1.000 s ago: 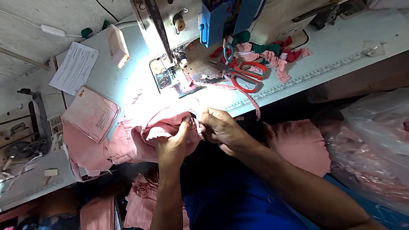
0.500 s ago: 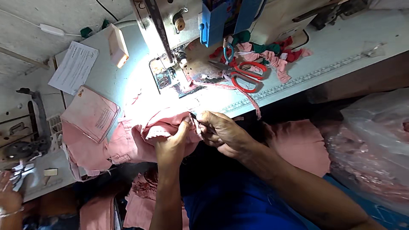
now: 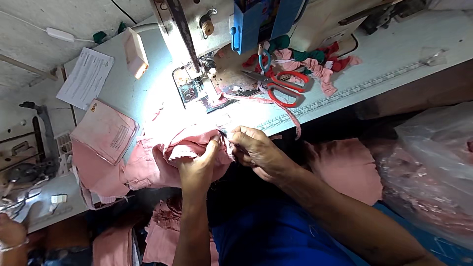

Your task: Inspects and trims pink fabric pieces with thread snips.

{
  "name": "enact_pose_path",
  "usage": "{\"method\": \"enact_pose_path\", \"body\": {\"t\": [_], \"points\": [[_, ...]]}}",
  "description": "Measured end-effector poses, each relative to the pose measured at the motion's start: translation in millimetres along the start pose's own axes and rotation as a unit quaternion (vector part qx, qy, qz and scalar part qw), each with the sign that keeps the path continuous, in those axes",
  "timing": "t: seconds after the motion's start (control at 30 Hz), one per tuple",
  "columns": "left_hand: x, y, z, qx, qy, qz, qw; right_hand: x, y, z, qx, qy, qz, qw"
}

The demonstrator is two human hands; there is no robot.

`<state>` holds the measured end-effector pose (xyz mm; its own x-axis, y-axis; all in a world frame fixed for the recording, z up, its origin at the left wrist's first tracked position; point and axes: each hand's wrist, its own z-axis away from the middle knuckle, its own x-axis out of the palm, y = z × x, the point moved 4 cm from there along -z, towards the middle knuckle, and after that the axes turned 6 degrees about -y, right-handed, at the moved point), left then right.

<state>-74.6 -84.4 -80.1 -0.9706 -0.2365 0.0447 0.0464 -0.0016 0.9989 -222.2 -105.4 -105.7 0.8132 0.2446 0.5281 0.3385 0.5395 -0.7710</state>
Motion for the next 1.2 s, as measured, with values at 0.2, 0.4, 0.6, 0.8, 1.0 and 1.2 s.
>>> {"method": "enact_pose_path", "body": {"t": [0.2, 0.4, 0.6, 0.8, 1.0, 1.2], "points": [[-1.6, 2.0, 2.3, 0.001, 0.004, -0.071, 0.997, -0.1, -7.7, 0.1, -0.058, 0.046, 0.141, 0.987], [-4.3, 1.0, -1.3, 0.008, -0.007, -0.022, 1.0, -0.7, 3.0, -2.7, 0.077, -0.053, -0.12, 0.988], [-3.2, 1.7, 0.2, 0.0, -0.002, -0.009, 1.0, -3.1, -4.4, -1.2, -0.052, -0.006, 0.094, 0.994], [-1.4, 1.9, 1.9, -0.003, 0.002, -0.042, 0.999, -1.4, -16.1, 8.6, -0.136, 0.089, 0.387, 0.908], [-3.0, 1.4, -1.5, 0.035, -0.01, -0.031, 0.999, -0.3, -7.7, -2.2, 0.062, -0.033, -0.095, 0.993], [-7.2, -3.4, 2.4, 0.036, 0.017, -0.014, 0.999, -5.4, -13.6, -1.6, -0.071, -0.001, 0.238, 0.969]]}}
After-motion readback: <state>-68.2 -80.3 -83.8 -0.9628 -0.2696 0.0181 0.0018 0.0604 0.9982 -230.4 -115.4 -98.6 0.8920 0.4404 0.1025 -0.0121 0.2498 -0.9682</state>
